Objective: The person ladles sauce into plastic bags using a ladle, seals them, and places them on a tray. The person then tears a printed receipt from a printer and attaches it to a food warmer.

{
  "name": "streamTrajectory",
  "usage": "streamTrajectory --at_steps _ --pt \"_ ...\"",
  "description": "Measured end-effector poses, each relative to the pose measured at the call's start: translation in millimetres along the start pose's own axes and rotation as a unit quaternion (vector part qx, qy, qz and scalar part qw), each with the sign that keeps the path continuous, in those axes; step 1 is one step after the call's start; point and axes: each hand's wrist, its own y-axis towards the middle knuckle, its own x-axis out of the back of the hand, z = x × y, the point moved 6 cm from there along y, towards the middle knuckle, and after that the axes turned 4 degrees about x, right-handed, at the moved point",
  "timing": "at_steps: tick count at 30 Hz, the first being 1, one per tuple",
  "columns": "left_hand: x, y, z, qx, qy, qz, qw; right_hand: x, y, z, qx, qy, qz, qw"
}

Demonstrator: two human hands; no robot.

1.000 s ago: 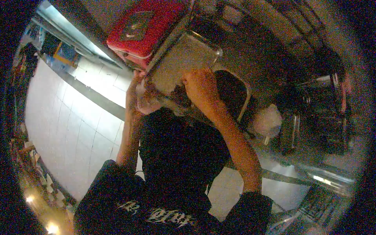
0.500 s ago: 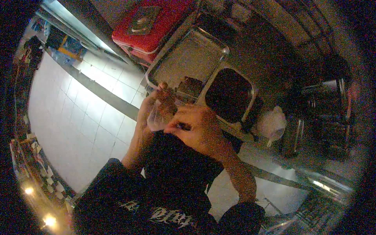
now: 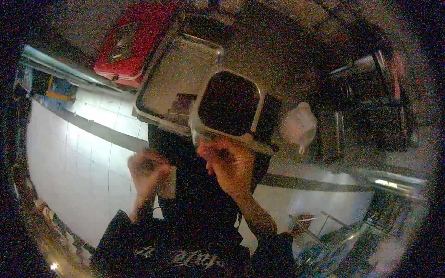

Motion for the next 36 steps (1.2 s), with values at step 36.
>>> streamTrajectory --at_steps 36 --pt "-74 -14 -11 -0.036 0.170 0.151 0.973 4 -38 0 0.336 -0.402 0.117 0.844"
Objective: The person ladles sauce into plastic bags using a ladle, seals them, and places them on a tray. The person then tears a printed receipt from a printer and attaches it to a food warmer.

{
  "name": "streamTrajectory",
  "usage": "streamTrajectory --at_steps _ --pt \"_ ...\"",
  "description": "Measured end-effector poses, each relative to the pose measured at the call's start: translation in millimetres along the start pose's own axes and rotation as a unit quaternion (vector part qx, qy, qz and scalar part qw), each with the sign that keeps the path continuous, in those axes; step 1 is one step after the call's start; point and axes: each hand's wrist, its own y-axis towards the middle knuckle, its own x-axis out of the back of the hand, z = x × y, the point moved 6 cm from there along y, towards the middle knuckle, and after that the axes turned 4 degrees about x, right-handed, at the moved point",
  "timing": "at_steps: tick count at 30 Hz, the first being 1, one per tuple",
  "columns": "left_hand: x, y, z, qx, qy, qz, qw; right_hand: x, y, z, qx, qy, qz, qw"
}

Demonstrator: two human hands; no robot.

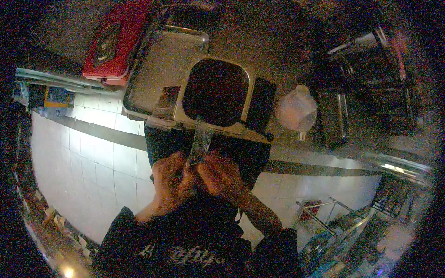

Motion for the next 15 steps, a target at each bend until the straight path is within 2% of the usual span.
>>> streamTrajectory --at_steps 1,4,7,10,13,15 --pt "2 0 -3 0.002 -0.021 -0.018 1.000 5 5 2 0.011 0.007 -0.046 0.999" --pt "2 8 -8 -0.005 0.014 -0.002 1.000 4 6 3 0.005 -0.050 -0.063 0.997" --pt "-3 10 -2 -0.041 0.082 0.000 0.996 0 -3 -4 -0.029 -0.101 -0.064 0.992" --pt "2 11 2 -0.065 0.203 -0.045 0.976 19 8 -5 -0.063 -0.115 -0.077 0.988" --pt "4 8 -11 -0.052 0.234 -0.058 0.969 27 7 -5 -0.109 -0.048 -0.190 0.974" --pt "5 6 -13 -0.052 0.249 -0.050 0.966 22 6 0 -0.089 -0.040 -0.164 0.982"
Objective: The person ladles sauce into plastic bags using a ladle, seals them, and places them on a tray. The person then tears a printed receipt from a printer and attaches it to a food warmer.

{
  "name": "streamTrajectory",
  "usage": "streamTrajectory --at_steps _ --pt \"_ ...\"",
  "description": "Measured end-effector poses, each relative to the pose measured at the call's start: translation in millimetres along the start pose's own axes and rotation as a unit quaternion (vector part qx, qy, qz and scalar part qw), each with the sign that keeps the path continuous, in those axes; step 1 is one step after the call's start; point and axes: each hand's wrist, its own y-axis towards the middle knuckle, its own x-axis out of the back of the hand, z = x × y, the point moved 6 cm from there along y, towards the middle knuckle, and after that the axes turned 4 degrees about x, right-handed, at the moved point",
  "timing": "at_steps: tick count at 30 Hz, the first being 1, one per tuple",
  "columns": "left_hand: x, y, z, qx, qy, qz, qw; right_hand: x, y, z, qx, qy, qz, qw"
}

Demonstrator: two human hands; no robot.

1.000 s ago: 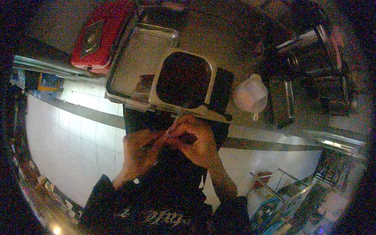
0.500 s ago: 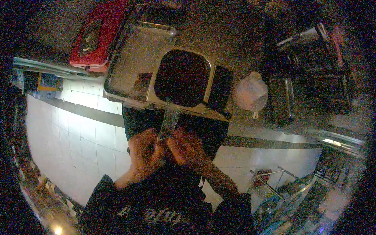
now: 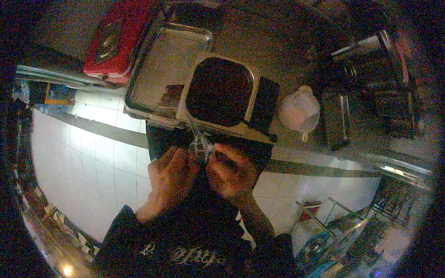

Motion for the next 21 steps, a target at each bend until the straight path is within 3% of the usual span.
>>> streamTrajectory --at_steps 4,7,10,11,13,15,18,21 --pt "-5 -7 -2 -0.048 0.076 0.054 0.994 -11 7 3 -0.026 -0.026 0.122 0.992" --pt "-3 -14 -7 -0.060 -0.032 0.089 0.994 -6 0 -10 -0.167 0.079 0.123 0.975" --pt "19 -19 2 -0.083 -0.127 -0.071 0.986 5 -1 -19 -0.195 0.120 0.108 0.967" --pt "30 -20 14 -0.026 -0.099 -0.114 0.988 6 -1 -22 -0.210 0.172 0.107 0.957" --pt "32 -10 32 0.158 -0.372 -0.088 0.911 8 -4 -26 -0.240 0.272 0.105 0.926" --pt "22 -5 44 0.224 -0.441 0.004 0.869 9 -2 -28 -0.238 0.294 0.128 0.917" --pt "16 1 47 0.159 -0.346 0.144 0.914 13 6 -28 -0.198 0.286 0.128 0.929" --pt "18 2 46 0.144 -0.301 0.169 0.927 18 11 -27 -0.171 0.253 0.135 0.943"
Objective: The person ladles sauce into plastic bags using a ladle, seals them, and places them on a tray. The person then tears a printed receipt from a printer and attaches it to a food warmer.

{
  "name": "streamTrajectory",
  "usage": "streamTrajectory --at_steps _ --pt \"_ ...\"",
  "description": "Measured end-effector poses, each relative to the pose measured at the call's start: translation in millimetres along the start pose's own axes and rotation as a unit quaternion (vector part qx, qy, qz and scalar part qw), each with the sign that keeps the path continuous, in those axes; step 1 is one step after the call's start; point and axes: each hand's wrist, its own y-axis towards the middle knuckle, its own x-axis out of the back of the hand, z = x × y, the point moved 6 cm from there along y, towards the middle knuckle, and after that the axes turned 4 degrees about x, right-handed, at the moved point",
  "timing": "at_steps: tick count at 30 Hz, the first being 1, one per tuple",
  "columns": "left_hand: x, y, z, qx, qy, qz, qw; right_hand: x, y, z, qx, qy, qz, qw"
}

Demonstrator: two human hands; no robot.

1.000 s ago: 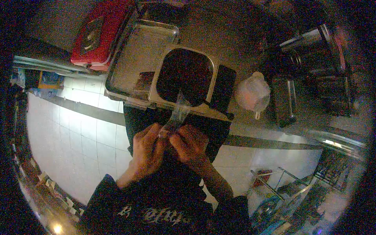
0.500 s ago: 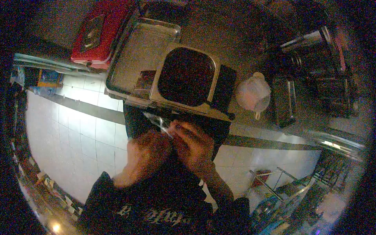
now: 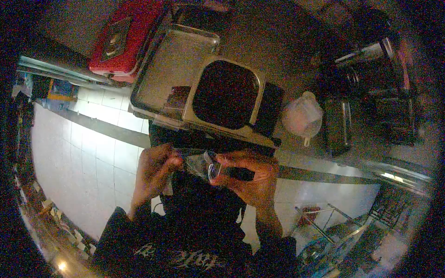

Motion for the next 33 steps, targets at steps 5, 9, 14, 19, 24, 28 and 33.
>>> streamTrajectory --at_steps 5,9,14,19,24,28,33 --pt "-5 1 7 0.010 -0.056 -0.028 0.998 2 0 1 0.019 -0.046 -0.017 0.999" --pt "0 4 -14 -0.177 -0.021 -0.110 0.978 1 1 6 0.012 -0.075 0.000 0.997" --pt "-2 8 -4 -0.056 -0.056 -0.013 0.997 -2 -3 5 0.018 -0.060 0.051 0.997" --pt "-4 10 17 -0.019 -0.143 -0.016 0.989 -4 -7 -1 0.011 -0.055 0.030 0.998" --pt "11 -9 -12 -0.241 0.215 -0.155 0.934 -1 -6 6 0.004 -0.182 0.013 0.983" --pt "-36 -23 -21 -0.330 0.329 -0.026 0.884 -15 -9 13 0.005 -0.199 0.032 0.980" --pt "-40 -16 -17 -0.345 0.359 -0.066 0.865 -20 -10 22 0.028 -0.230 0.032 0.972"
